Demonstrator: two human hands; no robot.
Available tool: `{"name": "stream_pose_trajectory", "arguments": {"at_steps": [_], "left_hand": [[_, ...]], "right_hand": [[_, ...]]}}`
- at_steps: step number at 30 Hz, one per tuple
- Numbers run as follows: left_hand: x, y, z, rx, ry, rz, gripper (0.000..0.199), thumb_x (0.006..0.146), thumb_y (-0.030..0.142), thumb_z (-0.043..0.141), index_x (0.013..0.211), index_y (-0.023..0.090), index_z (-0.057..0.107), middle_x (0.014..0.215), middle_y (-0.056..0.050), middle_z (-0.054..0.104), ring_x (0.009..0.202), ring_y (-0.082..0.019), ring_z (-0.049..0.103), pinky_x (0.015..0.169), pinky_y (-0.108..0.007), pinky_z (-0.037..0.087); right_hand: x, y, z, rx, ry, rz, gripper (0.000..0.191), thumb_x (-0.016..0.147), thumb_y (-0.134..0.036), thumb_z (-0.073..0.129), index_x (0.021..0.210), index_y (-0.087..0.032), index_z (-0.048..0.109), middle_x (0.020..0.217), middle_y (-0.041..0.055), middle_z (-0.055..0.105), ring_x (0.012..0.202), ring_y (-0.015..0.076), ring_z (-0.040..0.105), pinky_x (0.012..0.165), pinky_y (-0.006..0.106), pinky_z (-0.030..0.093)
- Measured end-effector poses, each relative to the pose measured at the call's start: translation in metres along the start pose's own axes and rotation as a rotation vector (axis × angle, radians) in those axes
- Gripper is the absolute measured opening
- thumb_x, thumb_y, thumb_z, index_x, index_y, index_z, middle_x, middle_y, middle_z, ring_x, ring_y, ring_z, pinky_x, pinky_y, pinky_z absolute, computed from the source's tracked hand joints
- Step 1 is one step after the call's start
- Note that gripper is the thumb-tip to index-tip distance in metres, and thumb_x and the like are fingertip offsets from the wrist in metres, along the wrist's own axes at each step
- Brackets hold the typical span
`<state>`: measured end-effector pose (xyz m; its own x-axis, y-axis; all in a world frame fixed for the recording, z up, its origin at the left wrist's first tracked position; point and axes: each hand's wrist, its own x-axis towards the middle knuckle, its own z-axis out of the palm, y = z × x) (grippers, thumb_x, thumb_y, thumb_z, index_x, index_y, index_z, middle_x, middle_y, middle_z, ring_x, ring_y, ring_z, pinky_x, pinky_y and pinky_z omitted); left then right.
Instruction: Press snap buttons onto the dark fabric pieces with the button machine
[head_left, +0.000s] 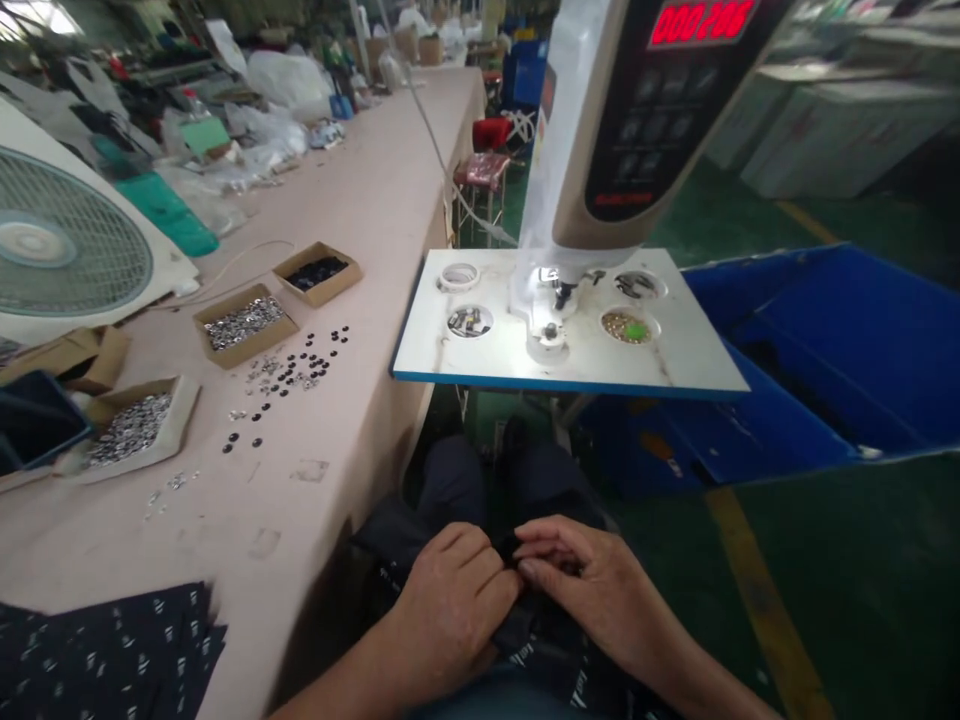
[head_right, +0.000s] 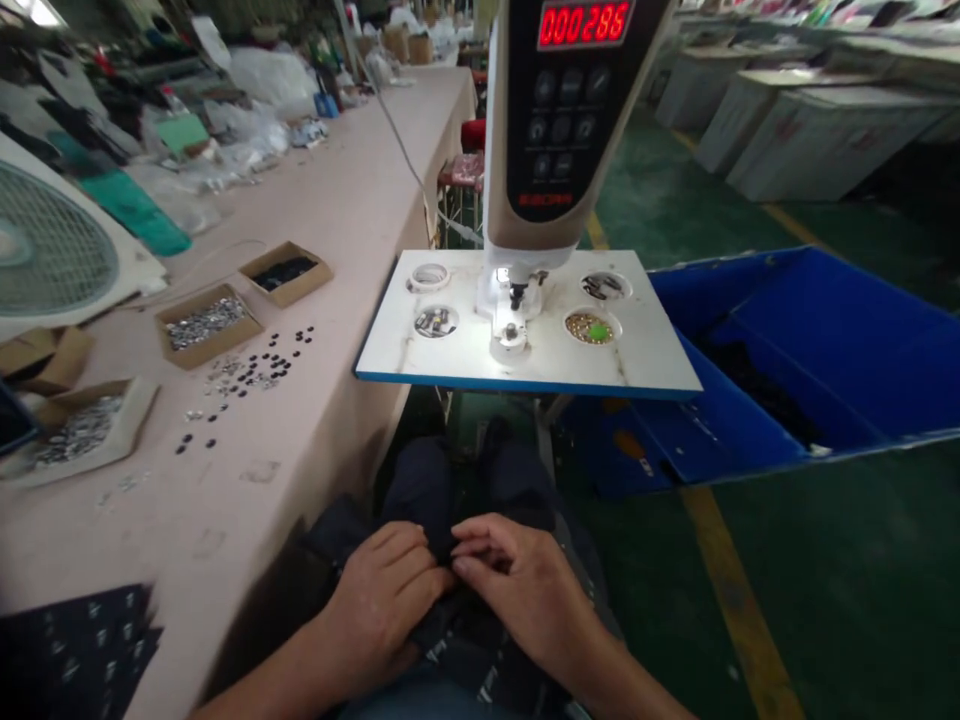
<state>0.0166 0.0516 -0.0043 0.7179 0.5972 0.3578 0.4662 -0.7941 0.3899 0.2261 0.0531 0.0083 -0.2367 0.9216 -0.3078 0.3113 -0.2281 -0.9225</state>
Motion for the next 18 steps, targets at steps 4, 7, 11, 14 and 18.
{"name": "stream_pose_trajectory", "arguments": {"at_steps": [4,7,11,14,18], "left_hand": [[-0.011,0.015,-0.007,-0.029,0.122,-0.032,0.025,0.083,0.008,0.046,0.1,0.014,0.063,0.082,-0.006,0.064,0.084,-0.02,0.055,0.091,-0.042,0.047],[-0.017,0.024,-0.011,-0.022,0.178,-0.057,0.022,0.089,0.01,0.045,0.098,0.013,0.064,0.08,-0.006,0.065,0.082,-0.018,0.057,0.095,-0.042,0.048],[-0.019,0.031,-0.016,0.007,0.208,-0.084,0.021,0.094,0.013,0.043,0.095,0.015,0.064,0.078,-0.005,0.066,0.081,-0.017,0.058,0.094,-0.04,0.05],[-0.022,0.034,-0.019,0.022,0.204,-0.089,0.021,0.094,0.014,0.043,0.095,0.016,0.064,0.078,-0.005,0.067,0.081,-0.017,0.058,0.093,-0.041,0.051],[-0.025,0.037,-0.024,0.038,0.197,-0.081,0.022,0.095,0.013,0.043,0.093,0.015,0.065,0.078,-0.005,0.067,0.082,-0.017,0.059,0.094,-0.04,0.051]], "right_hand": [[-0.012,-0.006,0.0,-0.022,-0.047,-0.038,0.025,0.084,-0.017,0.069,0.107,-0.025,0.075,0.094,-0.0005,0.079,0.085,0.0156,0.074,0.08,0.025,0.057],[-0.017,-0.008,0.003,-0.037,-0.087,-0.069,0.028,0.083,-0.016,0.069,0.108,-0.026,0.074,0.093,-0.0018,0.079,0.083,0.0145,0.074,0.08,0.024,0.057],[-0.022,-0.006,0.007,-0.032,-0.084,-0.086,0.027,0.082,-0.018,0.07,0.107,-0.026,0.074,0.09,-0.0012,0.079,0.08,0.0158,0.074,0.078,0.025,0.058],[-0.025,-0.005,0.01,-0.028,-0.057,-0.09,0.026,0.081,-0.02,0.07,0.107,-0.026,0.073,0.088,0.0,0.079,0.077,0.0172,0.074,0.076,0.027,0.06],[-0.029,-0.004,0.014,-0.017,-0.034,-0.106,0.031,0.082,-0.02,0.069,0.112,-0.026,0.072,0.087,-0.0007,0.079,0.076,0.0166,0.074,0.076,0.026,0.06]]}}
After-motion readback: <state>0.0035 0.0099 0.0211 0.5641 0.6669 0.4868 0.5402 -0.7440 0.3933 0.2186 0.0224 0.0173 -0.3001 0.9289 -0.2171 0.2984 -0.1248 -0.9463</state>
